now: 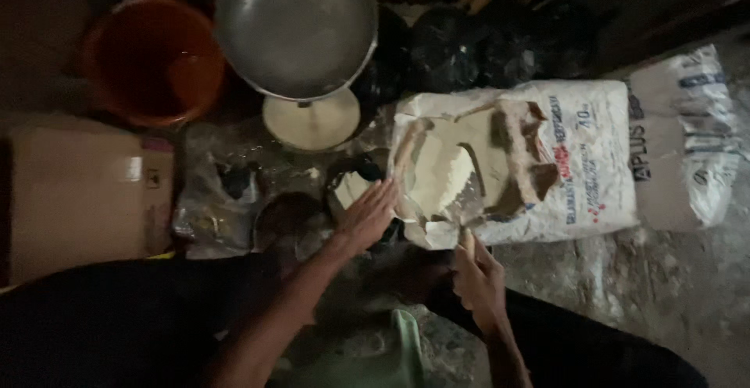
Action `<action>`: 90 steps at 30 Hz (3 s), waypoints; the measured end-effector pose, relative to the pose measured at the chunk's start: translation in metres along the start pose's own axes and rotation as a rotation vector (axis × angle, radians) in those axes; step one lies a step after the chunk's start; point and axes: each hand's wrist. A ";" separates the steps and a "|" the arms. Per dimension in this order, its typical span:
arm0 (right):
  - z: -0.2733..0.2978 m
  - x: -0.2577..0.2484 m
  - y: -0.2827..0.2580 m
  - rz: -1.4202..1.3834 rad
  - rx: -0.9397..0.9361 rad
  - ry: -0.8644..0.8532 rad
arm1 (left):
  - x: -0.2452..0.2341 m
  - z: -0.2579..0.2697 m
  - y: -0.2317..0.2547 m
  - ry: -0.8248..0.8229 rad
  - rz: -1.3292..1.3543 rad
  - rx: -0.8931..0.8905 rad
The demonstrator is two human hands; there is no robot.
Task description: The person scoops a white powder from a large bag using a trowel and transfers it into a black plastic bag held open with the left hand. The person repeatedly scoops and deposits the powder into the bag.
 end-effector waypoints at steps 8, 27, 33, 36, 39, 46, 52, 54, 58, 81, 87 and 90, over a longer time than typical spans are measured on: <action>0.060 -0.004 -0.019 0.029 0.097 -0.064 | -0.019 0.054 -0.019 -0.088 -0.088 -0.037; 0.037 0.069 0.035 0.145 0.073 -0.345 | 0.060 0.096 -0.051 -0.231 -0.054 -0.285; -0.046 0.081 0.113 0.428 -0.179 -0.449 | 0.066 0.104 -0.067 0.111 -0.086 -0.045; -0.022 0.096 0.084 0.410 -0.101 -0.391 | 0.088 0.102 -0.075 0.053 -0.156 0.039; -0.027 0.103 0.087 0.417 -0.135 -0.371 | 0.118 0.104 -0.075 0.468 0.420 0.085; -0.018 0.110 0.095 0.827 -0.341 -0.211 | 0.108 0.098 -0.055 0.544 0.730 -0.018; 0.016 0.105 0.072 1.143 -0.249 -0.192 | 0.117 0.105 -0.051 0.601 0.889 0.009; 0.013 0.103 0.081 1.131 -0.226 -0.194 | 0.111 0.106 -0.051 0.532 0.789 0.004; -0.002 0.112 0.094 1.057 -0.284 -0.311 | 0.099 0.108 -0.046 0.326 0.497 -0.018; 0.004 0.108 0.061 1.633 -0.406 -0.234 | 0.134 0.096 -0.033 0.430 0.809 -0.110; 0.025 0.102 0.049 1.443 -0.351 -0.291 | 0.105 0.092 -0.035 -0.048 0.051 -0.201; 0.028 0.109 0.041 1.337 -0.292 -0.360 | 0.101 0.089 -0.028 -0.256 0.107 -0.129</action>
Point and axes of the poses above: each hand's wrist, its own z-axis away from the middle knuckle, its own x-axis out of the palm, y = z × x
